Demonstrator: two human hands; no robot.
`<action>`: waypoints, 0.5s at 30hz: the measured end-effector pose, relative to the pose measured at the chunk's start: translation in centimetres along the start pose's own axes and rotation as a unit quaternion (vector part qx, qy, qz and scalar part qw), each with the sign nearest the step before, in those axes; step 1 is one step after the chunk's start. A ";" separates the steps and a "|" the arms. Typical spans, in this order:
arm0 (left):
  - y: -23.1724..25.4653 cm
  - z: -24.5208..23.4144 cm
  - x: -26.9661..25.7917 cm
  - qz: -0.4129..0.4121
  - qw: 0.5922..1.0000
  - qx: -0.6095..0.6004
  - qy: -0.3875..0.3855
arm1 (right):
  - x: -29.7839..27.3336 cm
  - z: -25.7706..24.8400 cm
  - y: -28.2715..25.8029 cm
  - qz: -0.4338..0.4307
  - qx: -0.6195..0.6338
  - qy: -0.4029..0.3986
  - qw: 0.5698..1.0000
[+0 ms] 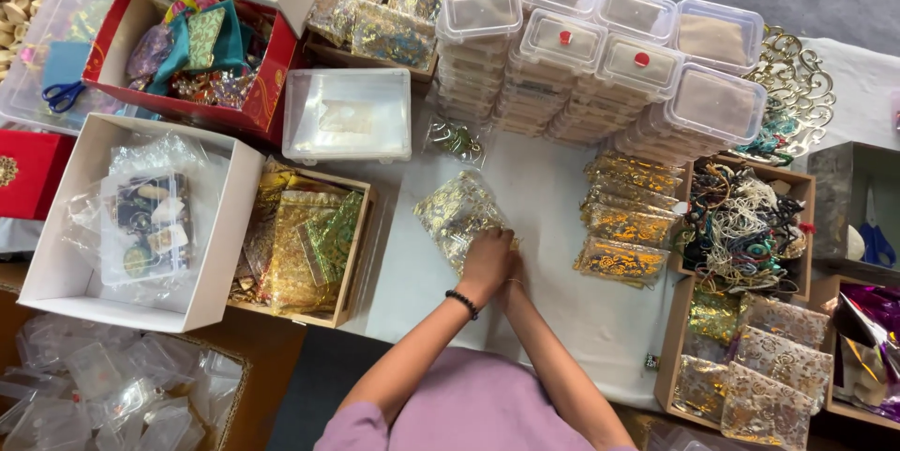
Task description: Sorting and packing various gold and silver-colored jewelry components, beads, and lace into small plastic bags and containers.
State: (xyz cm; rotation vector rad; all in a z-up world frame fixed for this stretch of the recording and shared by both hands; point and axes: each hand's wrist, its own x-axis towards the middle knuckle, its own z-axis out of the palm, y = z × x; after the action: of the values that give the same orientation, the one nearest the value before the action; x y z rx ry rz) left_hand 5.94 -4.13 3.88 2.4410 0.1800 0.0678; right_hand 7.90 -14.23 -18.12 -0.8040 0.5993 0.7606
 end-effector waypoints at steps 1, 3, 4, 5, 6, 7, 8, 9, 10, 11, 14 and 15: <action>-1.9 3.2 0.7 0.008 0.997 0.074 -0.003 | 0.4 0.5 0.1 -0.018 0.036 -0.031 0.999; -3.1 5.8 2.0 0.015 0.989 0.149 -0.003 | 2.5 -0.2 1.0 -0.037 0.072 -0.064 0.995; -2.5 5.1 2.4 -0.006 0.988 0.150 -0.020 | 4.1 -1.4 1.8 -0.056 0.106 -0.083 0.989; -1.9 4.4 2.5 -0.030 0.987 0.150 -0.039 | 5.6 -2.7 3.0 -0.072 0.141 -0.100 0.982; -1.9 4.1 2.7 -0.032 0.987 0.152 -0.038 | 6.2 -3.1 3.4 -0.070 0.141 -0.101 0.982; -1.8 3.8 2.9 -0.022 0.984 0.176 -0.028 | 6.7 -3.7 3.9 -0.071 0.160 -0.133 0.976; -1.7 3.5 3.1 -0.012 0.980 0.199 -0.018 | 7.2 -4.2 4.3 -0.071 0.178 -0.164 0.968; -2.2 3.8 3.4 -0.013 0.980 0.199 -0.019 | 6.9 -3.9 4.2 -0.071 0.179 -0.164 0.968; -2.7 4.1 3.7 -0.018 0.983 0.183 -0.029 | 6.6 -3.6 4.1 -0.079 0.130 -0.144 0.978; -3.1 4.4 4.0 -0.024 0.985 0.165 -0.039 | 6.4 -3.3 4.0 -0.088 0.082 -0.124 0.985; -4.7 6.1 4.6 -0.028 0.984 0.160 -0.078 | 6.1 -2.9 3.7 -0.120 -0.034 -0.096 0.988; -3.5 5.1 4.4 -0.028 0.984 0.160 -0.078 | 6.0 -3.1 3.8 -0.120 -0.033 -0.096 0.988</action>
State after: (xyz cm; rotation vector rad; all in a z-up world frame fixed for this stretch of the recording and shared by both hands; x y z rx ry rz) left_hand 10.38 -4.07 -2.30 2.7458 0.2010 -0.1910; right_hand 7.87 -12.75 -25.74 -0.8361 0.2985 0.6301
